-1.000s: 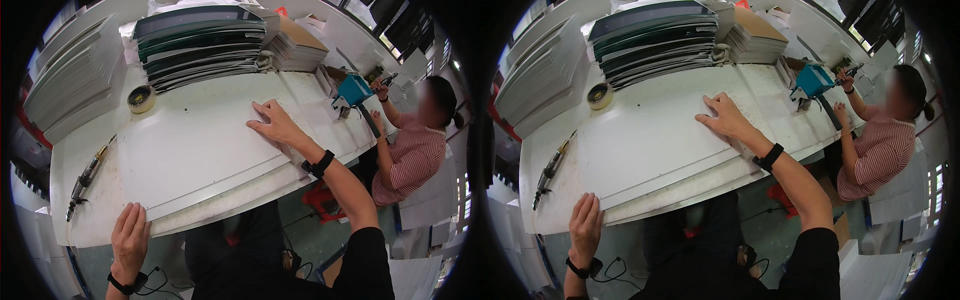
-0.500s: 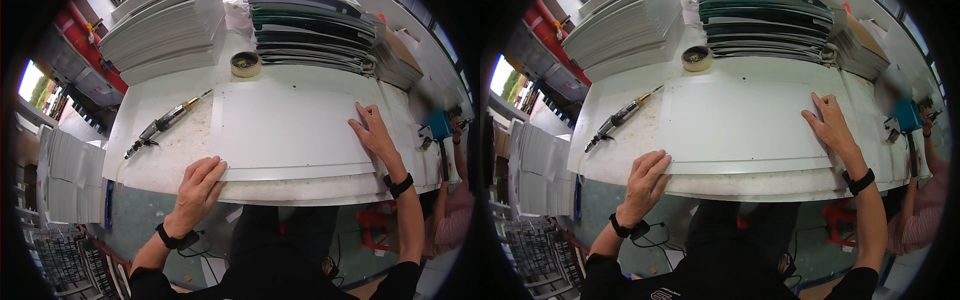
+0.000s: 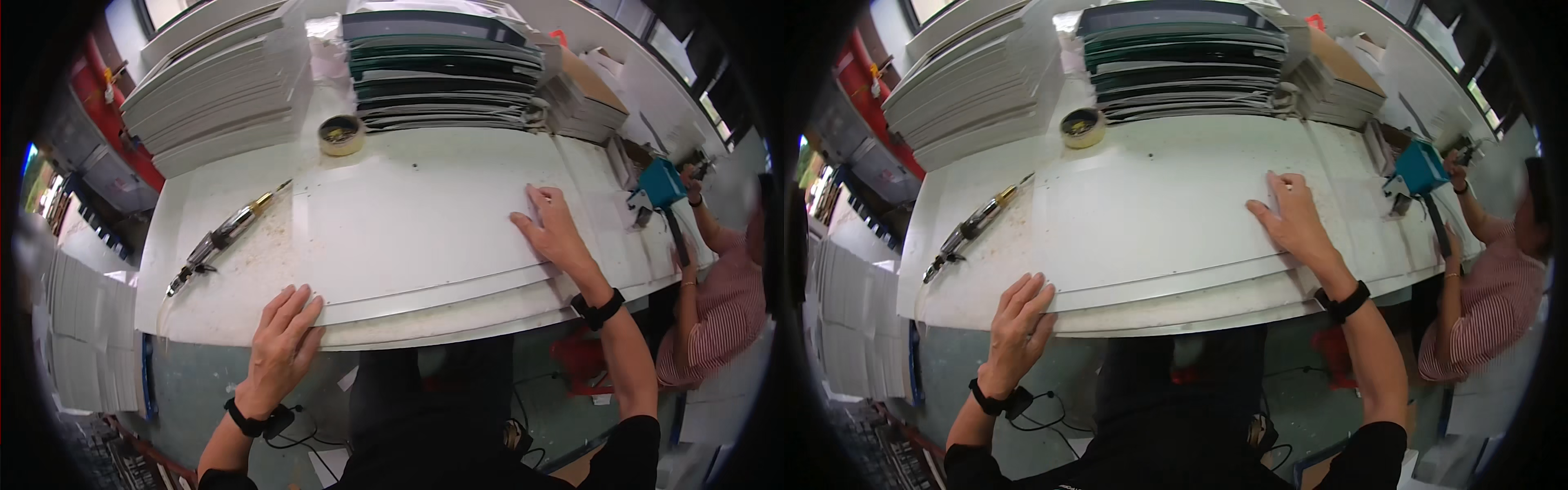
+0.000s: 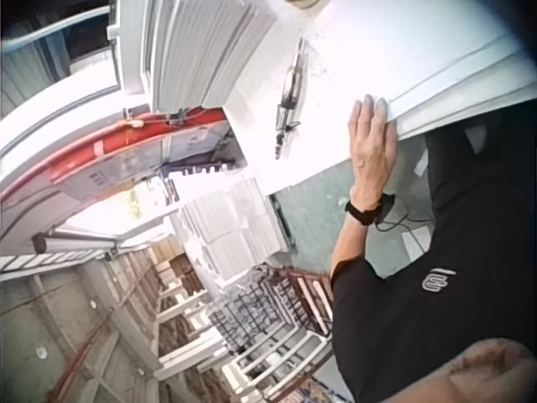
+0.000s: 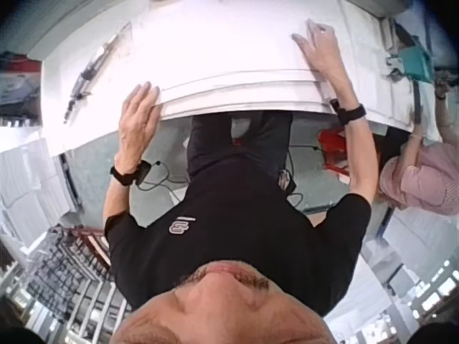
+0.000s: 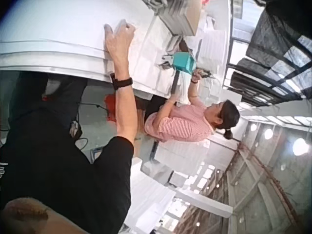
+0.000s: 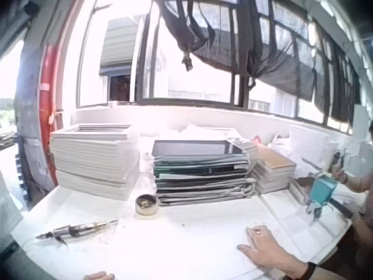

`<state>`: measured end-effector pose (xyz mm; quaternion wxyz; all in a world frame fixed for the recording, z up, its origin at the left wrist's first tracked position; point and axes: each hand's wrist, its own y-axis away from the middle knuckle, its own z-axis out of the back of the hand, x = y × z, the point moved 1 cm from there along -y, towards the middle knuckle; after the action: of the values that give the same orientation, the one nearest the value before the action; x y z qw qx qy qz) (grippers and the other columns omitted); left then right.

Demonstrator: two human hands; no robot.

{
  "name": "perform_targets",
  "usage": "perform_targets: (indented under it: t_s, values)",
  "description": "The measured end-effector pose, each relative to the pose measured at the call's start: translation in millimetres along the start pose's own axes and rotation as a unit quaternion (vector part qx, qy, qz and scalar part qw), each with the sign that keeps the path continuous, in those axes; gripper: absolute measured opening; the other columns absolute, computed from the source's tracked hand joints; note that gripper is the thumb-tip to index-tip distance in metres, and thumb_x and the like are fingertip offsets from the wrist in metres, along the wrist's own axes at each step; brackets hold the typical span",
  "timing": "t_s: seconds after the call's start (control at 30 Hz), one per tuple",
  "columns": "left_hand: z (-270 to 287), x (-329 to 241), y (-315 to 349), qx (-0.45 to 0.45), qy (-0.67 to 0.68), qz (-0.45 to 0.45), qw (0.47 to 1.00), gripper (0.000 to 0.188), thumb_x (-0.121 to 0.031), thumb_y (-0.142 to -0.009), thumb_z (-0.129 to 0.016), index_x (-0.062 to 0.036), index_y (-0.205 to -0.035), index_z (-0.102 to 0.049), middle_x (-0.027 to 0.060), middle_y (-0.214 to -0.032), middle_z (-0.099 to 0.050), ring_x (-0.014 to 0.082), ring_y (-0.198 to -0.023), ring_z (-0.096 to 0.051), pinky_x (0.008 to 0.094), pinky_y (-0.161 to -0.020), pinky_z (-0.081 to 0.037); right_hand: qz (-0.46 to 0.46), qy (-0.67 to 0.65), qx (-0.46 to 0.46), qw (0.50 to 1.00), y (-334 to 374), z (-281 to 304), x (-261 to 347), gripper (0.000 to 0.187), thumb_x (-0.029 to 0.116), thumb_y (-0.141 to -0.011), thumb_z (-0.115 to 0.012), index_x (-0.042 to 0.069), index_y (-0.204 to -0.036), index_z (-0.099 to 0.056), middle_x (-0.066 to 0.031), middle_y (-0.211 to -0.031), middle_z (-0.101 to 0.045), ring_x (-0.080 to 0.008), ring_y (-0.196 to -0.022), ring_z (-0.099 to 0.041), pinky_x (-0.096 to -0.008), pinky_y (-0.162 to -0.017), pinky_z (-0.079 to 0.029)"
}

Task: The person retrieves white rectangular panels and dark inserts from stacks in a warehouse. They place the inserts into the panels and then use a pneumatic screwdriver to fasten screws into pre-drilled holes on the panel surface.

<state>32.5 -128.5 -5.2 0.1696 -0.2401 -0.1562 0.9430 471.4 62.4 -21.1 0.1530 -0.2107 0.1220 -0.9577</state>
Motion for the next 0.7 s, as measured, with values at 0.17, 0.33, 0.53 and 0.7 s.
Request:
perform_targets:
  t_s: [0.17,0.33,0.53,0.7]
  values:
    - [-3,7,72,-0.022,-0.030,0.062,0.997,0.049,0.007,-0.092,-0.063,0.0019,-0.141,-0.057,0.0236,-0.147,-0.054,0.0386,-0.137,-0.051,0.0470,-0.109,-0.045,0.043,-0.007,0.030,0.999,0,-4,50,0.070,0.036,-0.092,-0.073,-0.010,-0.139,-0.050,-0.0301,-0.133,-0.048,-0.0480,-0.117,-0.048,-0.0523,-0.101,-0.045]
    - [10,-63,63,-0.022,-0.067,-0.043,0.997,0.037,0.000,-0.096,-0.067,0.0018,-0.133,-0.066,0.0228,-0.137,-0.064,0.0397,-0.129,-0.058,0.0487,-0.104,-0.051,-0.033,-0.042,0.043,0.998,70,14,37,0.072,0.035,-0.092,-0.074,-0.012,-0.139,-0.048,-0.0283,-0.133,-0.049,-0.0461,-0.117,-0.049,-0.0497,-0.103,-0.044]
    - [-30,55,140,-0.191,0.080,0.132,0.969,0.043,-0.004,-0.103,-0.055,0.0020,-0.145,-0.049,0.0179,-0.139,-0.058,0.0308,-0.129,-0.055,0.0407,-0.107,-0.045,0.037,-0.070,-0.101,0.992,92,20,64,0.069,0.030,-0.086,-0.077,-0.009,-0.137,-0.052,-0.0274,-0.124,-0.054,-0.0460,-0.110,-0.054,-0.0514,-0.099,-0.047]
    - [-43,-38,126,-0.238,0.537,0.355,0.727,0.035,-0.032,-0.107,-0.060,-0.0032,-0.127,-0.052,0.0086,-0.111,-0.062,0.0173,-0.099,-0.062,0.0318,-0.087,-0.053,-0.110,-0.267,-0.171,0.942,208,39,90,0.022,0.022,-0.094,-0.077,0.002,-0.096,-0.067,-0.0051,-0.086,-0.066,-0.0173,-0.073,-0.060,-0.0334,-0.066,-0.048]
